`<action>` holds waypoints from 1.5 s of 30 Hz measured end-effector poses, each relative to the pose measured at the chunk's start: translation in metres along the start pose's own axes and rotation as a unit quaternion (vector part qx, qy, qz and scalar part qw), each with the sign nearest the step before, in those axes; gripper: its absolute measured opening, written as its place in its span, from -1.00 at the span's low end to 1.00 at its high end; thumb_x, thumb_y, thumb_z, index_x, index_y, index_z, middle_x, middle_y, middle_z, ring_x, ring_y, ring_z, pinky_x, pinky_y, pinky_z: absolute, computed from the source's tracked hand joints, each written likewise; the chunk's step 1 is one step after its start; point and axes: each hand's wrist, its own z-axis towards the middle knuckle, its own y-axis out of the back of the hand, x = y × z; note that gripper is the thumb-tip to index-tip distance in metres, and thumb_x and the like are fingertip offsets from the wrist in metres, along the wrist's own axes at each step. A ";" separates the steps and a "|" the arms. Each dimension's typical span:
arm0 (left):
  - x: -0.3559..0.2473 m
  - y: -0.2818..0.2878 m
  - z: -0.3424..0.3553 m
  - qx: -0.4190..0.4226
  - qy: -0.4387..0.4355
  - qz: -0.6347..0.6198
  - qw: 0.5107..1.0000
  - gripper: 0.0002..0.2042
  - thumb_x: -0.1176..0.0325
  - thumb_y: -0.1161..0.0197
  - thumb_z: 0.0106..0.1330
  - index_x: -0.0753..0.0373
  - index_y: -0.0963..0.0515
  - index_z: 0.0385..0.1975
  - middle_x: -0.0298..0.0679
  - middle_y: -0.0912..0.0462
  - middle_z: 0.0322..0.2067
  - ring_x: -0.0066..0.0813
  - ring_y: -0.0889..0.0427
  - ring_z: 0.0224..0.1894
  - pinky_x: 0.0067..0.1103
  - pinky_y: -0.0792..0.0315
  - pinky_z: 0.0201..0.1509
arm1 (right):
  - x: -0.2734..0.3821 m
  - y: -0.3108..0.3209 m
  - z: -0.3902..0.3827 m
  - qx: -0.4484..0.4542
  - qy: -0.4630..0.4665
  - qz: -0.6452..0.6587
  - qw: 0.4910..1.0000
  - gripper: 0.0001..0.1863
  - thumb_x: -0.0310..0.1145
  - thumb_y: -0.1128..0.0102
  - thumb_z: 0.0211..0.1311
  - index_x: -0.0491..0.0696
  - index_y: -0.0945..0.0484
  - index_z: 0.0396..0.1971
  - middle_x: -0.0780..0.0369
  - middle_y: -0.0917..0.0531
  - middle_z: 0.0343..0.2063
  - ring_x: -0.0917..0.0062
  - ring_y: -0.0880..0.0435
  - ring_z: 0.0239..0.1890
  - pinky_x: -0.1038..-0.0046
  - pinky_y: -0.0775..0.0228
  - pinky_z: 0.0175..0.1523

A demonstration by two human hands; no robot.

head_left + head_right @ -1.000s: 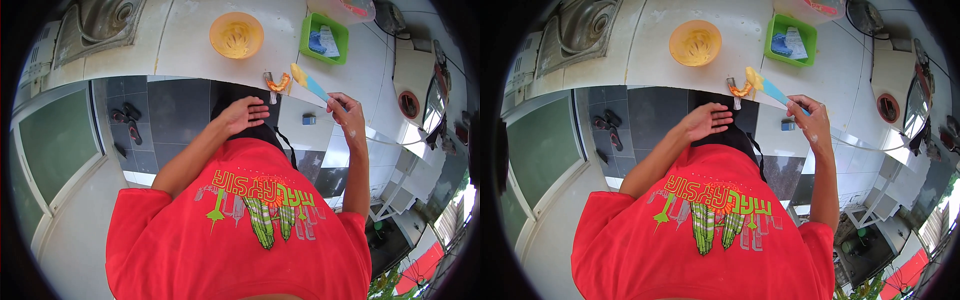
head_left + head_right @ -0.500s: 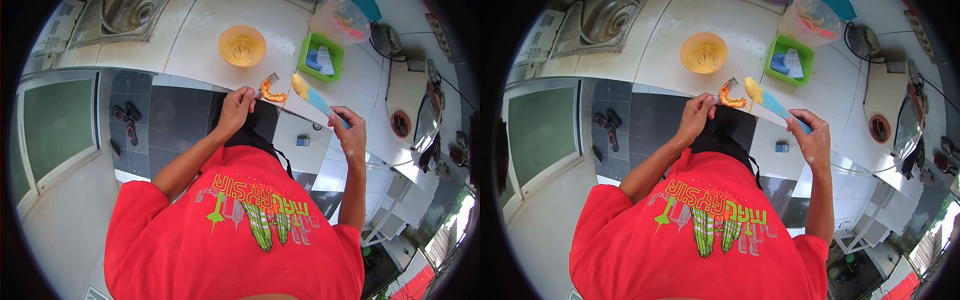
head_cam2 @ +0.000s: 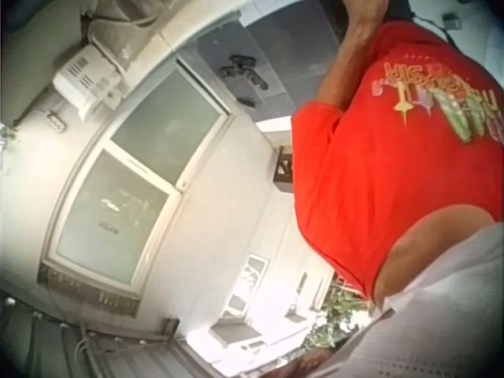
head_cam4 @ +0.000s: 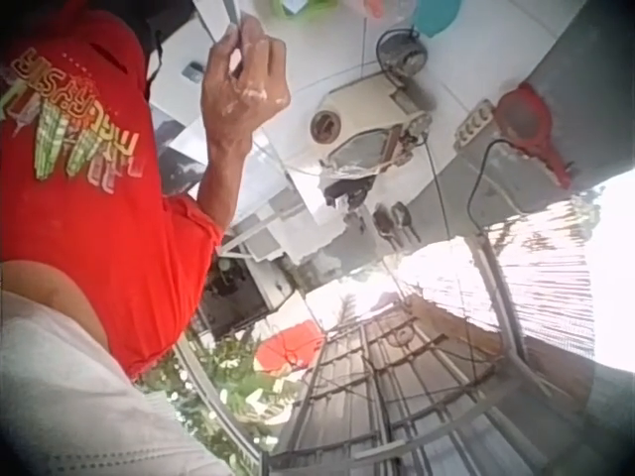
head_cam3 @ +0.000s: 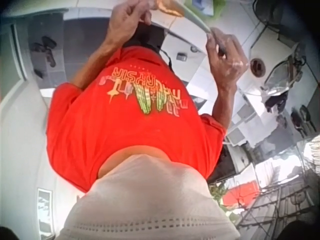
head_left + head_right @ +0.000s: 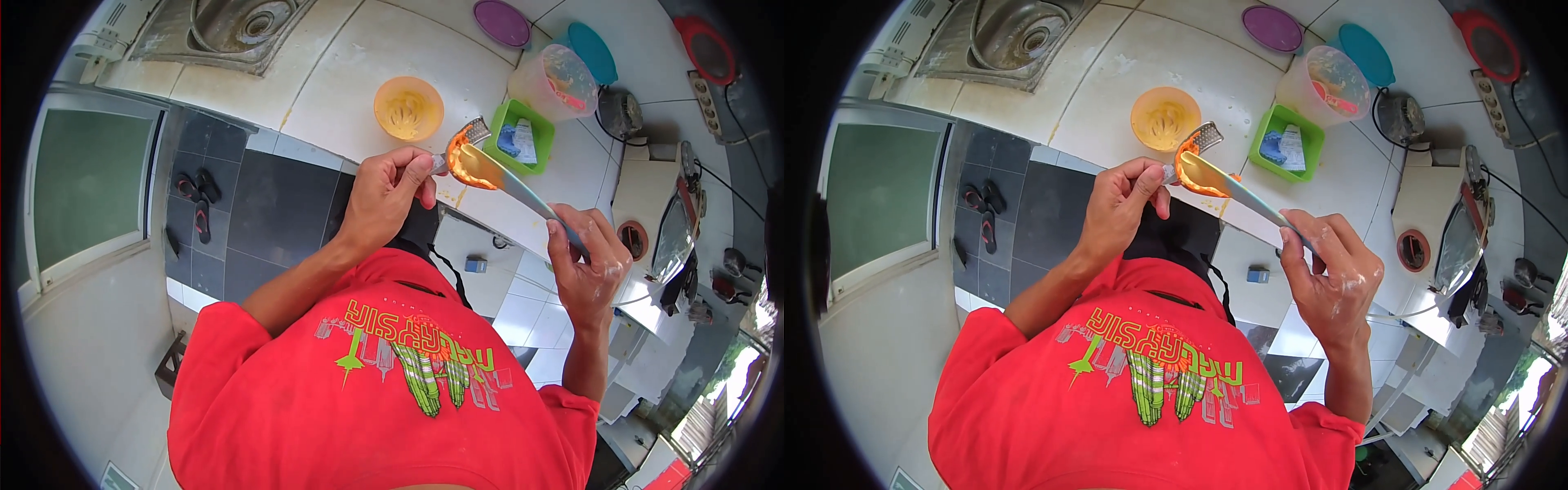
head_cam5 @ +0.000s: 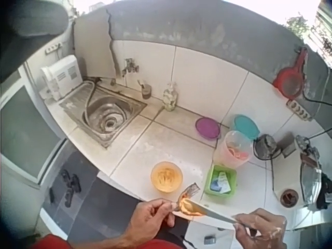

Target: Mix dental impression paste and apply it onto a prosthesis framework.

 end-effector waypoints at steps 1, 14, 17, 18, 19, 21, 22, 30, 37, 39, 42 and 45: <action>-0.001 0.000 0.001 -0.001 0.001 0.004 1.000 -0.69 0.23 0.02 0.47 0.37 -0.52 -0.34 -0.35 -0.50 -0.65 -0.73 -0.40 -0.55 -0.73 -0.29 -0.36 | 0.002 0.002 0.002 0.002 0.001 -0.002 1.000 -0.82 -0.53 -0.33 0.02 -0.09 -0.67 -0.32 0.27 -0.54 -0.64 0.69 -0.34 -0.75 0.62 -0.10 -0.66; -0.002 0.001 0.008 -0.007 -0.005 -0.027 1.000 -0.75 0.32 -0.04 0.43 0.40 -0.55 -0.30 -0.35 -0.54 -0.61 -0.73 -0.47 -0.53 -0.73 -0.40 -0.37 | 0.008 0.002 0.011 0.014 0.070 -0.090 0.993 -0.75 -0.59 -0.36 -0.06 -0.10 -0.66 -0.29 0.24 -0.58 -0.63 0.59 -0.52 -0.69 0.60 -0.25 -0.64; -0.001 0.000 0.009 -0.016 -0.010 -0.020 1.000 -0.75 0.32 -0.04 0.43 0.40 -0.55 -0.29 -0.35 -0.54 -0.61 -0.73 -0.47 -0.53 -0.74 -0.39 -0.38 | 0.010 0.002 0.012 0.015 0.067 -0.093 0.993 -0.75 -0.58 -0.36 -0.05 -0.11 -0.66 -0.28 0.24 -0.58 -0.63 0.59 -0.52 -0.69 0.60 -0.24 -0.65; -0.001 0.000 0.009 -0.016 -0.010 -0.020 1.000 -0.75 0.32 -0.04 0.43 0.40 -0.55 -0.29 -0.35 -0.54 -0.61 -0.73 -0.47 -0.53 -0.74 -0.39 -0.38 | 0.011 0.002 0.012 0.018 0.060 -0.093 0.994 -0.75 -0.58 -0.36 -0.05 -0.11 -0.66 -0.28 0.24 -0.58 -0.63 0.59 -0.52 -0.70 0.60 -0.24 -0.65; -0.002 0.000 0.009 -0.017 -0.008 -0.017 1.000 -0.76 0.32 -0.04 0.43 0.39 -0.55 -0.29 -0.35 -0.54 -0.61 -0.73 -0.48 -0.53 -0.74 -0.39 -0.38 | 0.011 0.002 0.012 0.018 0.060 -0.093 0.994 -0.75 -0.58 -0.36 -0.05 -0.11 -0.66 -0.28 0.24 -0.58 -0.63 0.59 -0.52 -0.70 0.60 -0.24 -0.65; -0.002 0.000 0.010 -0.017 -0.007 -0.015 1.000 -0.76 0.32 -0.05 0.42 0.39 -0.55 -0.29 -0.35 -0.54 -0.62 -0.73 -0.48 -0.52 -0.74 -0.39 -0.38 | 0.011 0.001 0.012 0.019 0.056 -0.089 0.994 -0.75 -0.58 -0.35 -0.05 -0.11 -0.66 -0.28 0.24 -0.58 -0.63 0.59 -0.51 -0.70 0.60 -0.24 -0.65; -0.002 0.000 0.010 -0.018 -0.012 -0.013 1.000 -0.76 0.32 -0.05 0.42 0.39 -0.55 -0.30 -0.35 -0.54 -0.62 -0.74 -0.49 -0.52 -0.74 -0.38 -0.39 | 0.012 0.001 0.012 0.019 0.056 -0.090 0.994 -0.75 -0.58 -0.35 -0.05 -0.11 -0.66 -0.28 0.24 -0.58 -0.63 0.59 -0.51 -0.70 0.60 -0.24 -0.65; 0.001 0.000 0.013 -0.021 -0.009 -0.016 1.000 -0.77 0.33 -0.07 0.41 0.39 -0.55 -0.32 -0.34 -0.56 -0.61 -0.74 -0.50 -0.51 -0.74 -0.38 -0.40 | 0.013 -0.005 0.012 0.015 0.052 -0.080 0.995 -0.74 -0.58 -0.35 -0.05 -0.11 -0.65 -0.27 0.24 -0.58 -0.62 0.61 -0.49 -0.71 0.60 -0.22 -0.65; 0.006 0.002 0.015 -0.023 -0.007 -0.028 0.999 -0.78 0.34 -0.07 0.41 0.40 -0.55 -0.32 -0.33 -0.57 -0.61 -0.73 -0.51 -0.51 -0.73 -0.39 -0.38 | 0.013 -0.012 0.013 0.021 0.034 -0.076 0.996 -0.74 -0.58 -0.35 -0.04 -0.11 -0.65 -0.27 0.25 -0.58 -0.62 0.64 -0.44 -0.74 0.60 -0.19 -0.66; 0.007 0.002 0.015 -0.024 -0.009 -0.030 0.999 -0.77 0.34 -0.07 0.41 0.40 -0.55 -0.32 -0.33 -0.57 -0.61 -0.73 -0.52 -0.51 -0.73 -0.40 -0.38 | 0.011 -0.014 0.013 -0.007 0.057 -0.072 0.996 -0.75 -0.57 -0.34 -0.04 -0.11 -0.66 -0.27 0.26 -0.58 -0.62 0.65 -0.40 -0.75 0.60 -0.16 -0.66; 0.008 0.003 0.015 -0.027 -0.008 -0.025 0.999 -0.77 0.33 -0.06 0.41 0.39 -0.55 -0.32 -0.33 -0.57 -0.60 -0.73 -0.51 -0.51 -0.73 -0.40 -0.38 | 0.009 -0.015 0.013 0.012 0.034 -0.069 0.997 -0.76 -0.57 -0.34 -0.02 -0.12 -0.66 -0.27 0.27 -0.57 -0.62 0.70 -0.35 -0.77 0.64 -0.12 -0.67; 0.013 0.005 0.014 -0.030 0.001 -0.025 0.999 -0.77 0.33 -0.05 0.42 0.39 -0.54 -0.32 -0.33 -0.57 -0.60 -0.72 -0.52 -0.50 -0.73 -0.40 -0.37 | 0.010 -0.015 0.012 0.014 -0.009 -0.020 1.000 -0.79 -0.55 -0.33 0.02 -0.14 -0.65 -0.27 0.26 -0.56 -0.62 0.70 -0.36 -0.73 0.66 -0.12 -0.64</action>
